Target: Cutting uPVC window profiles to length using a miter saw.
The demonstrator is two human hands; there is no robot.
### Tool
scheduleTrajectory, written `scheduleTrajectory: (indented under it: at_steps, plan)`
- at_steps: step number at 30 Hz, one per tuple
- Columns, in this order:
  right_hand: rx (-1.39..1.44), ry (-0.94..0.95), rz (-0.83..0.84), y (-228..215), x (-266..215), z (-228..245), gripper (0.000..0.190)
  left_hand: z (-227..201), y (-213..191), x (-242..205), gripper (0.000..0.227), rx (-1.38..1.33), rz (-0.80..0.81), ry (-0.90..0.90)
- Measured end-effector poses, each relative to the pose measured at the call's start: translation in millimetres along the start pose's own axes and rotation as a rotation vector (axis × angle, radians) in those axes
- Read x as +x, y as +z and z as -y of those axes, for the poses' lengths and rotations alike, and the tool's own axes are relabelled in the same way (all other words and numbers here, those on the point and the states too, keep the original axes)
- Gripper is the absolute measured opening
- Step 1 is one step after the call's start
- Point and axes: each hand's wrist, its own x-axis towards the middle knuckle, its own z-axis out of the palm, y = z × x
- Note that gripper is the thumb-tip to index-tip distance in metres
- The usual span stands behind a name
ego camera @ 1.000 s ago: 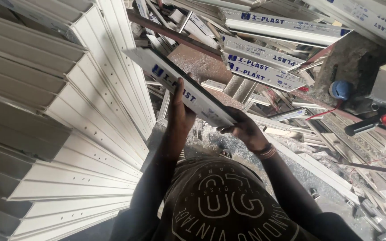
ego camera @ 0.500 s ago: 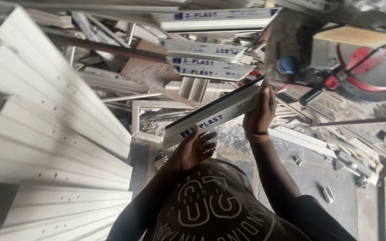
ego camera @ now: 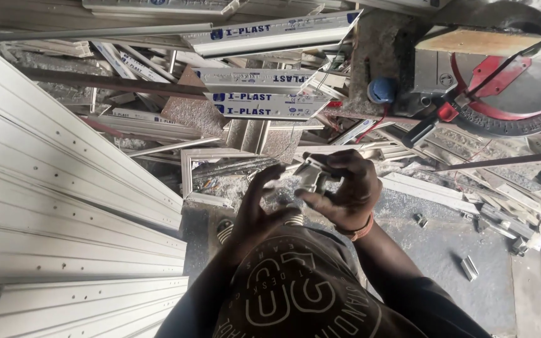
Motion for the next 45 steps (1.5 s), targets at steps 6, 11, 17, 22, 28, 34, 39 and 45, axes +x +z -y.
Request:
scheduleTrajectory:
  at_steps: [6,11,17,22,28,34,39,45]
  plan:
    - [0.194,0.014,0.252,-11,3,-34,0.074,28,46,15,0.055,0.099,0.141,0.085]
    - [-0.032,0.248,0.488,-53,15,-45,0.101,4,70,27,0.049,-0.936,-0.162,-0.050]
    - [-0.927,0.091,0.464,-110,-19,-37,0.103,42,75,24,0.036,-1.148,-0.285,0.023]
    - [-0.613,0.224,-0.129,-122,-79,-61,0.060,42,83,49,0.039,-1.420,-0.546,-0.197]
    - [0.469,0.941,0.002,-87,-45,-70,0.052,35,96,52,0.038,-1.542,-0.605,-0.204]
    - [0.593,0.950,-0.196,-77,-26,-101,0.040,20,104,30,0.037,-1.499,-0.429,-0.292]
    - [0.556,0.906,-0.191,-80,-27,-123,0.028,22,102,15,0.032,-1.434,-0.465,-0.411]
    - [0.581,0.865,-0.283,-87,-30,-142,0.026,34,93,-16,0.015,-1.323,-0.310,-0.449]
